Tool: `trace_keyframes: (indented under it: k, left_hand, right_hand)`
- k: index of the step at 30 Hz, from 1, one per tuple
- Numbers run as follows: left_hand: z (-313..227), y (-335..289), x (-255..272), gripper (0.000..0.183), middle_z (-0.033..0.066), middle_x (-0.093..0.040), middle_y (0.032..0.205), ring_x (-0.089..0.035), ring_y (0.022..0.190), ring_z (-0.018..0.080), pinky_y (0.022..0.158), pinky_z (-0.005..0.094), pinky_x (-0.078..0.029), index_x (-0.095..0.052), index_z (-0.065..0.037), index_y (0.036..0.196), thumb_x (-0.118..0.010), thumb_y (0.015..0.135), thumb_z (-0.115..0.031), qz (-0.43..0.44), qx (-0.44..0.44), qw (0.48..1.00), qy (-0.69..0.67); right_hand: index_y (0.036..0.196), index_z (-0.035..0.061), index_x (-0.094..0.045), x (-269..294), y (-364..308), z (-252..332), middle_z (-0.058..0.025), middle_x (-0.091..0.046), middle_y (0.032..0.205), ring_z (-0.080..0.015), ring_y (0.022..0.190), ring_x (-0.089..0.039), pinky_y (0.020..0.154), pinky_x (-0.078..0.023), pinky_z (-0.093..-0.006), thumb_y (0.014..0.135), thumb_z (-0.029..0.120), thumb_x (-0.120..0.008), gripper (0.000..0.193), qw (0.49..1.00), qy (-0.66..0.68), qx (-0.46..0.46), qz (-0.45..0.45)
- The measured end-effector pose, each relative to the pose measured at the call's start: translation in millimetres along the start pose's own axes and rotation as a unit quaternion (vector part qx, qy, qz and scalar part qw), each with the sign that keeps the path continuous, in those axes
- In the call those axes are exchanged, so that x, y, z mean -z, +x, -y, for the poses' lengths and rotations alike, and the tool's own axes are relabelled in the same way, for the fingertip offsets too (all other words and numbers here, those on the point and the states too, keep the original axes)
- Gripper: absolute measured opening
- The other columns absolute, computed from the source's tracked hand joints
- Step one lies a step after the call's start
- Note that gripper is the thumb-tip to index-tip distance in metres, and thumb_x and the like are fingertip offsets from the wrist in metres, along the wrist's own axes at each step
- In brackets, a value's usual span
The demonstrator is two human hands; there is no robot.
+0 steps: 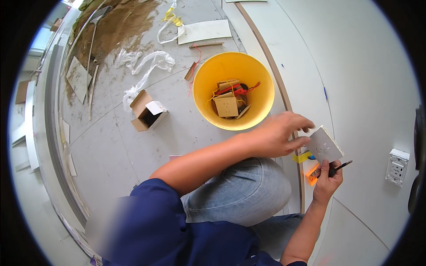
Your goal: The person strips the insulation off a red wire using a screwdriver, then retrieves a white electrical outlet cover from a yellow bucket and places it on the wall. They then move to another outlet, strip wires, and connect them to the outlet terminals using pliers.
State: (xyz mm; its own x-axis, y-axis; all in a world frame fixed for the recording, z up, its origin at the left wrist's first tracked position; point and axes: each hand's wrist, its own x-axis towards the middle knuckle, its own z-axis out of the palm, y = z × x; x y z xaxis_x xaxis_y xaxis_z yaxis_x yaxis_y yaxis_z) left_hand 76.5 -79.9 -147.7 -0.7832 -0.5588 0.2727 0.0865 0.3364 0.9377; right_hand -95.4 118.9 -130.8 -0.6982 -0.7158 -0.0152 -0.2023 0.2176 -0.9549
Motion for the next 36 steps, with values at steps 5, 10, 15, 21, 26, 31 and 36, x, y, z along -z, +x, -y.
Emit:
trace_keyframes:
  k: [5, 10, 15, 21, 26, 31, 36]
  left_hand:
    - [34.9, -19.0, 65.7, 0.020, 0.0124, -0.073, 0.098, -0.070, 0.092, 0.0300, 0.085, 0.0408, -0.055, -0.074, -0.005, 0.107, -0.071, 0.091, -0.018, -0.040, 0.064, 0.977, 0.197]
    - [78.9, 5.4, 119.2, 0.025, 0.0158, -0.074, 0.095, -0.069, 0.095, 0.0356, 0.084, 0.0458, -0.055, -0.077, -0.005, 0.100, -0.066, 0.091, -0.026, 0.252, 0.283, 0.821, 0.427]
    - [141.5, 5.8, 108.4, 0.019, 0.0147, -0.076, 0.101, -0.073, 0.096, 0.0318, 0.080, 0.0441, -0.058, -0.078, -0.007, 0.101, -0.070, 0.085, -0.016, 0.400, 0.292, 0.680, 0.541]
    - [155.4, 5.5, 92.5, 0.024, 0.0129, -0.076, 0.105, -0.073, 0.098, 0.0304, 0.081, 0.0438, -0.058, -0.077, -0.008, 0.105, -0.070, 0.084, -0.015, 0.402, 0.236, 0.686, 0.559]
    - [144.3, 6.9, 113.0, 0.024, 0.0135, -0.075, 0.104, -0.073, 0.098, 0.0303, 0.080, 0.0426, -0.059, -0.077, -0.010, 0.106, -0.068, 0.084, -0.013, 0.416, 0.239, 0.702, 0.526]
    - [151.7, -3.9, 100.3, 0.028, 0.0126, -0.075, 0.107, -0.072, 0.101, 0.0326, 0.083, 0.0427, -0.058, -0.075, -0.011, 0.110, -0.065, 0.084, -0.011, 0.438, 0.227, 0.663, 0.563]
    - [132.3, -4.8, 101.9, 0.027, 0.0125, -0.075, 0.104, -0.073, 0.099, 0.0330, 0.084, 0.0440, -0.057, -0.074, -0.010, 0.108, -0.064, 0.083, -0.011, 0.489, 0.189, 0.669, 0.528]
  right_hand:
    - [0.110, -0.0004, -0.065, -2.6, -2.3, -2.0, 0.0013, -0.059, 0.077, -0.0039, 0.063, -0.048, 0.057, -0.038, -0.0197, 0.100, 0.007, -0.067, 0.012, 0.999, -0.018, -0.016, -0.023]
    - [0.107, 0.0011, -0.065, -4.8, -2.1, -9.8, 0.0006, -0.060, 0.082, -0.0050, 0.065, -0.051, 0.055, -0.042, -0.0200, 0.101, 0.008, -0.066, 0.009, 0.999, 0.010, -0.033, -0.027]
    - [0.108, 0.0005, -0.065, -17.5, -1.9, -0.7, 0.0009, -0.062, 0.081, -0.0043, 0.065, -0.051, 0.056, -0.042, -0.0198, 0.099, 0.007, -0.069, 0.011, 0.998, 0.040, -0.055, -0.018]
    - [0.107, 0.0001, -0.066, -33.9, 5.5, 13.0, 0.0006, -0.064, 0.083, -0.0048, 0.066, -0.053, 0.060, -0.045, -0.0215, 0.099, 0.009, -0.070, 0.013, 0.995, 0.028, -0.090, 0.031]
    - [0.110, -0.0025, -0.068, -67.9, 23.1, 18.6, 0.0005, -0.068, 0.089, -0.0047, 0.070, -0.055, 0.064, -0.047, -0.0211, 0.098, 0.012, -0.073, 0.020, 0.992, 0.055, -0.074, 0.088]
    - [0.109, -0.0028, -0.068, -82.4, 24.9, 22.3, 0.0005, -0.068, 0.088, -0.0041, 0.070, -0.055, 0.064, -0.048, -0.0210, 0.097, 0.012, -0.073, 0.019, 0.989, 0.048, -0.076, 0.114]
    - [0.108, -0.0030, -0.068, -72.4, 18.2, 16.7, 0.0007, -0.067, 0.084, -0.0042, 0.069, -0.055, 0.063, -0.046, -0.0209, 0.098, 0.011, -0.072, 0.018, 0.987, 0.041, -0.099, 0.118]
